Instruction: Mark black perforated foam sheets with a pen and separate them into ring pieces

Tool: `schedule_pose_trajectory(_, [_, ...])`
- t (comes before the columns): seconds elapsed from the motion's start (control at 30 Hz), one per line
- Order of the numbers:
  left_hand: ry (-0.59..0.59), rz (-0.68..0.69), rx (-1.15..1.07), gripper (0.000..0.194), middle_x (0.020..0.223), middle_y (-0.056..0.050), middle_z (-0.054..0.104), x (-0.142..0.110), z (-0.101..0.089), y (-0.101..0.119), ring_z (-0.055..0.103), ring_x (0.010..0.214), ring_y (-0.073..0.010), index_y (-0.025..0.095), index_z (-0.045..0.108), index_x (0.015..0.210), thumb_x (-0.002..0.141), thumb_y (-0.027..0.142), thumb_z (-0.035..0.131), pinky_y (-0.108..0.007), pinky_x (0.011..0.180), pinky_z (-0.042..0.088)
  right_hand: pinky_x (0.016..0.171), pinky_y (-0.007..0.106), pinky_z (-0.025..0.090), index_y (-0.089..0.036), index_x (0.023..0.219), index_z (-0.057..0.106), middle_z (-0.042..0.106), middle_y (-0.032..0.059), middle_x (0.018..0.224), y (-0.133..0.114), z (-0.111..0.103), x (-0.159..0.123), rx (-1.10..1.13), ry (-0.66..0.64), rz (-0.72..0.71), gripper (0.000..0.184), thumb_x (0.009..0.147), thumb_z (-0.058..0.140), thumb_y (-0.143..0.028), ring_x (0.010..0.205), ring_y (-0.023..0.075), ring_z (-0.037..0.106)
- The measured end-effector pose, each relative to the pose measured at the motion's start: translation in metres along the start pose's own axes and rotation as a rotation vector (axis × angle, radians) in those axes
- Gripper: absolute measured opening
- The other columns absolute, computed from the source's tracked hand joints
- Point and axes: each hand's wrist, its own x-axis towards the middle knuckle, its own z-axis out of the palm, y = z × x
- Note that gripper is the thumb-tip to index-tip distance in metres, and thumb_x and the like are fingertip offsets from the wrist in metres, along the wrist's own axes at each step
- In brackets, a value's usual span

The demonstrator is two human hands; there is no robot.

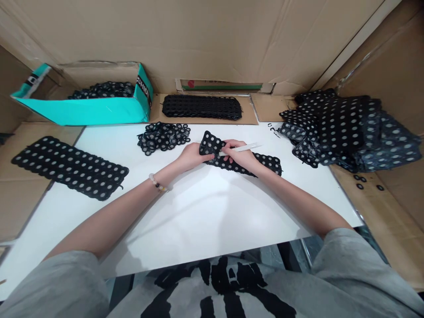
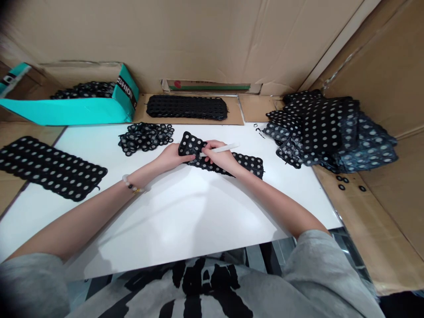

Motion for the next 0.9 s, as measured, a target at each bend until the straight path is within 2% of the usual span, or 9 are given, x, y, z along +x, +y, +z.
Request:
schedule_pose_trajectory(0.13, [-0.025, 0.0, -0.129, 0.039, 0.091, -0.006, 0.076, -0.001, -0.002, 0.001, 0.068, 0.09, -0.0291, 0.016, 0.073, 0.08, 0.065, 0.051, 0.077, -0.036, 0.081, 0.052, 0.06, 0.029, 0.05, -0.02, 0.066, 0.056, 0.07, 0.0052, 0.095, 0.005, 0.003, -0.003, -0.156, 0.031, -0.153, 0.022, 0.085, 0.059, -0.032, 0.067, 0.0151, 0.062])
schedule_pose_trajectory(0.23, [-0.108, 0.021, -0.287, 0.039, 0.093, -0.007, 0.076, -0.002, -0.005, 0.001, 0.067, 0.09, -0.0269, 0.015, 0.073, 0.082, 0.066, 0.05, 0.078, -0.036, 0.083, 0.053, 0.076, 0.032, 0.051, -0.022, 0.066, 0.052, 0.067, 0.0049, 0.088, 0.002, 0.007, -0.005, -0.268, 0.054, -0.249, 0.022, 0.086, 0.057, -0.029, 0.083, 0.0193, 0.062])
schedule_pose_trajectory(0.33, [-0.186, 0.001, -0.368, 0.042, 0.095, -0.008, 0.076, -0.002, -0.007, 0.001, 0.066, 0.089, -0.0255, 0.014, 0.074, 0.088, 0.067, 0.049, 0.08, -0.036, 0.083, 0.053, 0.085, 0.035, 0.05, -0.022, 0.063, 0.048, 0.066, 0.0048, 0.084, -0.002, 0.01, -0.005, -0.316, 0.073, -0.298, 0.023, 0.084, 0.056, -0.027, 0.086, 0.0201, 0.061])
schedule_pose_trajectory(0.43, [-0.217, -0.032, -0.322, 0.044, 0.092, -0.007, 0.075, -0.002, -0.01, 0.003, 0.067, 0.087, -0.026, 0.014, 0.073, 0.088, 0.067, 0.051, 0.08, -0.037, 0.081, 0.053, 0.073, 0.031, 0.05, -0.022, 0.063, 0.051, 0.065, 0.0037, 0.081, -0.001, 0.009, 0.0, -0.219, 0.076, -0.235, 0.022, 0.082, 0.059, -0.029, 0.075, 0.0176, 0.06])
schedule_pose_trajectory(0.53, [-0.113, 0.012, -0.24, 0.045, 0.091, -0.006, 0.075, -0.005, -0.011, 0.008, 0.067, 0.089, -0.0268, 0.014, 0.072, 0.086, 0.069, 0.055, 0.078, -0.036, 0.082, 0.054, 0.052, 0.026, 0.043, -0.022, 0.067, 0.057, 0.059, 0.0002, 0.065, 0.004, 0.001, 0.007, 0.037, -0.015, -0.009, 0.022, 0.08, 0.065, -0.038, 0.055, 0.0138, 0.054])
schedule_pose_trajectory(0.6, [-0.06, 0.066, -0.228, 0.048, 0.094, -0.007, 0.076, -0.008, -0.011, 0.011, 0.067, 0.091, -0.0275, 0.014, 0.071, 0.088, 0.068, 0.057, 0.079, -0.036, 0.083, 0.054, 0.047, 0.024, 0.039, -0.021, 0.067, 0.058, 0.054, -0.002, 0.057, 0.006, -0.006, 0.011, 0.224, -0.069, 0.089, 0.027, 0.075, 0.071, -0.043, 0.051, 0.0124, 0.052])
schedule_pose_trajectory(0.73, [-0.105, 0.187, -0.27, 0.064, 0.111, -0.011, 0.076, -0.011, -0.007, 0.011, 0.067, 0.101, -0.0285, 0.014, 0.07, 0.107, 0.061, 0.055, 0.086, -0.038, 0.089, 0.056, 0.044, 0.021, 0.034, -0.021, 0.065, 0.054, 0.053, -0.0036, 0.058, 0.003, -0.012, 0.014, 0.43, -0.065, 0.119, 0.04, 0.064, 0.082, -0.05, 0.052, 0.0096, 0.052])
schedule_pose_trajectory(0.8, [-0.094, 0.21, -0.257, 0.072, 0.12, -0.012, 0.074, -0.011, -0.004, 0.01, 0.067, 0.108, -0.0297, 0.015, 0.069, 0.117, 0.06, 0.055, 0.087, -0.039, 0.094, 0.055, 0.042, 0.021, 0.032, -0.021, 0.064, 0.053, 0.051, -0.0045, 0.056, 0.0, -0.01, 0.011, 0.416, -0.043, 0.113, 0.043, 0.063, 0.083, -0.052, 0.05, 0.009, 0.05])
schedule_pose_trajectory(0.9, [-0.067, 0.179, -0.213, 0.073, 0.126, -0.011, 0.072, -0.013, -0.002, 0.009, 0.065, 0.115, -0.0316, 0.016, 0.069, 0.122, 0.065, 0.059, 0.084, -0.041, 0.102, 0.053, 0.043, 0.021, 0.033, -0.022, 0.064, 0.055, 0.049, -0.0051, 0.053, -0.005, -0.003, 0.004, 0.358, -0.017, 0.079, 0.041, 0.069, 0.081, -0.054, 0.049, 0.0094, 0.048])
